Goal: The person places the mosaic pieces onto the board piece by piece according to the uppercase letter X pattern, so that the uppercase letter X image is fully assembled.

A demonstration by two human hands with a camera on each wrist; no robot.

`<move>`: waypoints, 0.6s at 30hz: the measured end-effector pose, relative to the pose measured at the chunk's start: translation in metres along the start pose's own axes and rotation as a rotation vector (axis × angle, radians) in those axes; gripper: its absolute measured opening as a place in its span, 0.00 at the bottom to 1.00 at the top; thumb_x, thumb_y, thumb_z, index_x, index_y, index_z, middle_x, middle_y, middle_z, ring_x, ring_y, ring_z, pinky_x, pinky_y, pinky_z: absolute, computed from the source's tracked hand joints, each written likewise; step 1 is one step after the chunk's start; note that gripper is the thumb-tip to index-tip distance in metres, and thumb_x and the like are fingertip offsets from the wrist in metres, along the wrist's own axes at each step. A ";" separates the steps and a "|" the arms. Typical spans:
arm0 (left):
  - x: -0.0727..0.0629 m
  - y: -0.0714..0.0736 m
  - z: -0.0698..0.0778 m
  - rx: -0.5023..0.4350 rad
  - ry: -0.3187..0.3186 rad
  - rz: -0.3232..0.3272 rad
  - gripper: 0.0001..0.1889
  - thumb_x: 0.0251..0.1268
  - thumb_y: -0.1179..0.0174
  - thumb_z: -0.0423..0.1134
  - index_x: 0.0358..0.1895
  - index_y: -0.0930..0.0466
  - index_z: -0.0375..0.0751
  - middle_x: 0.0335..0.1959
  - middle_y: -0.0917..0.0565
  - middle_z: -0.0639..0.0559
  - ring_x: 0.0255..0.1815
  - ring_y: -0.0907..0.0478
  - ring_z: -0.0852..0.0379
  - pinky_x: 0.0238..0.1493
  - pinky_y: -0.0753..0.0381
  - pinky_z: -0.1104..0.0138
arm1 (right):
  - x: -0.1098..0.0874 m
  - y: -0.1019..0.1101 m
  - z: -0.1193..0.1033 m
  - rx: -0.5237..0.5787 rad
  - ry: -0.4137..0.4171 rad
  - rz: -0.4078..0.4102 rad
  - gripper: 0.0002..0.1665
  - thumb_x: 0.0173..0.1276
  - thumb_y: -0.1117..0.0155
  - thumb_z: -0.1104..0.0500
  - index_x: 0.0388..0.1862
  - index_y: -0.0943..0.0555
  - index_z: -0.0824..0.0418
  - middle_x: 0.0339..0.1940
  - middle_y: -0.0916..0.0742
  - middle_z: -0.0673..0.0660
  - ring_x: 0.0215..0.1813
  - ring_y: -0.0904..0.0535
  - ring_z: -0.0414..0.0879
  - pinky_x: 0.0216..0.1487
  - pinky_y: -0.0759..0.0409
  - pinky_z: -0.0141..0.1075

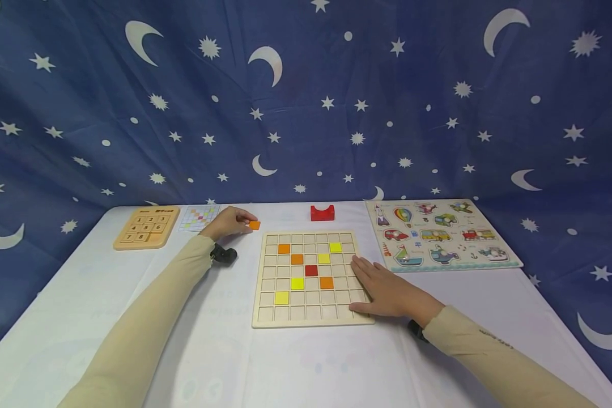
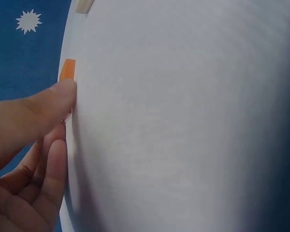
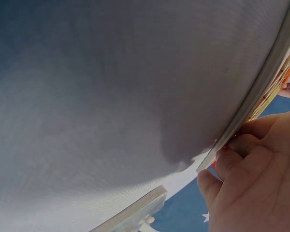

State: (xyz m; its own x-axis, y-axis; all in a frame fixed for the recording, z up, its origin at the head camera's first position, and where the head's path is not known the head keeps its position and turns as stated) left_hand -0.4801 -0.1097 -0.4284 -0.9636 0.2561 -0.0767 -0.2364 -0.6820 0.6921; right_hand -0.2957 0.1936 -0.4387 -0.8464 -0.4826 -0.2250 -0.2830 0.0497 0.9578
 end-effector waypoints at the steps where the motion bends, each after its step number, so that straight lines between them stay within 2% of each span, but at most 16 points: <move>1: 0.000 0.000 0.001 0.002 0.000 0.004 0.18 0.53 0.35 0.28 0.50 0.18 0.34 0.48 0.18 0.39 0.46 0.25 0.51 0.53 0.26 0.62 | 0.000 0.000 0.000 0.000 -0.001 -0.001 0.60 0.57 0.51 0.23 0.76 0.52 0.60 0.78 0.46 0.59 0.77 0.50 0.55 0.73 0.46 0.53; 5: -0.002 0.002 0.002 0.018 -0.002 0.021 0.16 0.53 0.35 0.28 0.48 0.17 0.34 0.44 0.18 0.40 0.41 0.26 0.53 0.45 0.27 0.67 | 0.000 0.000 0.000 0.001 -0.001 -0.001 0.61 0.57 0.52 0.23 0.76 0.52 0.60 0.78 0.46 0.59 0.77 0.50 0.55 0.74 0.46 0.53; 10: -0.002 0.002 0.003 0.036 -0.015 0.027 0.15 0.52 0.35 0.27 0.46 0.17 0.34 0.35 0.19 0.46 0.34 0.31 0.57 0.36 0.32 0.72 | -0.001 0.001 -0.001 0.002 0.007 0.004 0.60 0.58 0.51 0.24 0.76 0.52 0.61 0.78 0.46 0.59 0.77 0.50 0.55 0.74 0.46 0.53; 18: -0.001 0.002 0.006 0.059 -0.053 0.022 0.15 0.52 0.35 0.27 0.45 0.17 0.32 0.36 0.19 0.44 0.37 0.29 0.55 0.41 0.30 0.70 | -0.001 0.001 -0.002 0.000 0.013 0.007 0.60 0.58 0.51 0.24 0.76 0.51 0.62 0.77 0.46 0.60 0.77 0.50 0.56 0.74 0.46 0.52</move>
State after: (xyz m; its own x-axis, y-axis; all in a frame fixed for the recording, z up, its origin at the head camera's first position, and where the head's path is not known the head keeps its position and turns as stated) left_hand -0.4788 -0.1072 -0.4230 -0.9601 0.2786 -0.0235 -0.2057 -0.6472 0.7341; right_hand -0.2946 0.1919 -0.4367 -0.8424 -0.4937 -0.2158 -0.2769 0.0531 0.9594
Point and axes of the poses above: each hand's wrist, its own x-axis towards the middle knuckle, its own y-axis out of the back of the hand, z = x × y, the point moved 10 cm from there along x, towards the middle knuckle
